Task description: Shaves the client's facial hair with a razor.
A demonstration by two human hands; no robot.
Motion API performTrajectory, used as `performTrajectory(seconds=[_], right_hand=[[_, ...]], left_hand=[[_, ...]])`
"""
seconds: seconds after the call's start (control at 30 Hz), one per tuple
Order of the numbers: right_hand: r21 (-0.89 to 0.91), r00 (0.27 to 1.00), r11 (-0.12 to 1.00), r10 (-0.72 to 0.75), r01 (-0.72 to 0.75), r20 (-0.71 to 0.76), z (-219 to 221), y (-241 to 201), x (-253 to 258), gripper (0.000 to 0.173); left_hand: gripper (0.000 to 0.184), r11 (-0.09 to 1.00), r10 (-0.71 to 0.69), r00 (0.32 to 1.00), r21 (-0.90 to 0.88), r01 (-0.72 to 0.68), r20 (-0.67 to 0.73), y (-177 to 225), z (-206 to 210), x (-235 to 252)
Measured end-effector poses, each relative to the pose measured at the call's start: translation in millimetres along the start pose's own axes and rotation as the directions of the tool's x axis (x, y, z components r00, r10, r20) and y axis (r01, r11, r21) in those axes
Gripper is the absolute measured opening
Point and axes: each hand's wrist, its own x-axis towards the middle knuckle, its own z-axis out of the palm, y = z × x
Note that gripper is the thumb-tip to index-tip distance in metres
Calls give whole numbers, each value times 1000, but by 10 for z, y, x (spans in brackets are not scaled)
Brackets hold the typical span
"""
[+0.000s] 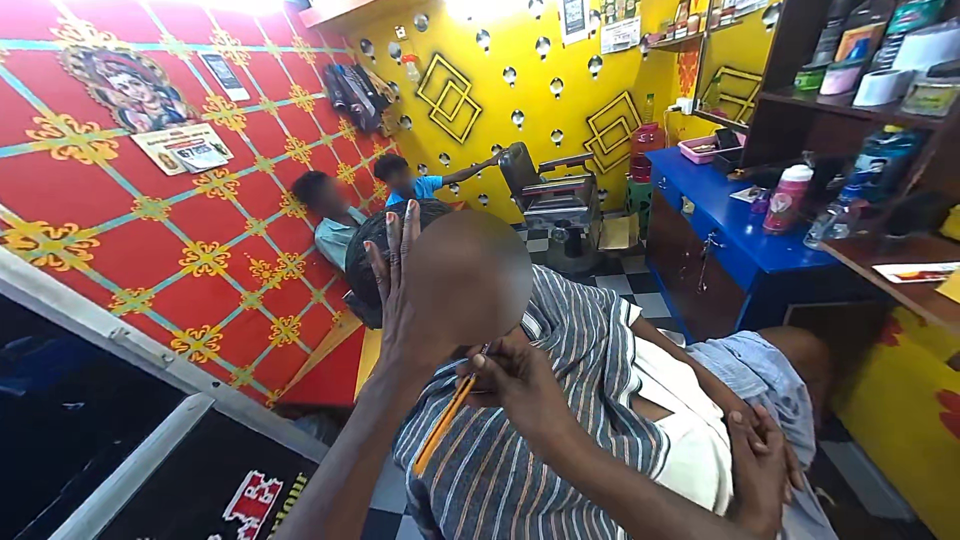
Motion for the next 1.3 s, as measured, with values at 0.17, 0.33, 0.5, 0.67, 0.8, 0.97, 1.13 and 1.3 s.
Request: performTrajectory(seconds=[0.17, 0.33, 0.5, 0.67, 0.8, 0.97, 1.13, 1.3], right_hand=[[45, 999, 999, 27, -25, -47, 145, -65, 108, 12], [99, 998, 994, 46, -41, -52, 181, -85, 198, 12], [99, 997, 993, 69, -66, -31, 191, -108, 210, 13], [113, 998, 991, 68, -68, 8, 194, -81, 213, 15], [111, 998, 992, 59, -62, 31, 193, -54, 219, 16], [99, 996, 992, 81, -83, 28, 189, -65, 212, 17], [74, 998, 995, 69, -69, -3, 193, -40, 215, 17], [44, 997, 997, 64, -62, -39, 207, -21, 228, 16]], left_hand=[[74, 999, 34, 999, -10, -34, 37, 22, 60, 59], [74, 999, 44, 997, 26, -45, 61, 31, 120, 131], [74, 999, 43, 996, 15, -44, 72, 29, 116, 153], [80, 999, 34, 993, 1, -35, 111, 50, 48, 143], [77, 1000, 23, 996, 17, -25, 87, 9, 85, 149], [79, 1000, 21, 995, 8, -21, 100, 23, 36, 133], [82, 999, 40, 993, 11, -41, 109, 18, 6, 111], [79, 1000, 26, 995, 4, -27, 91, -58, 85, 147]])
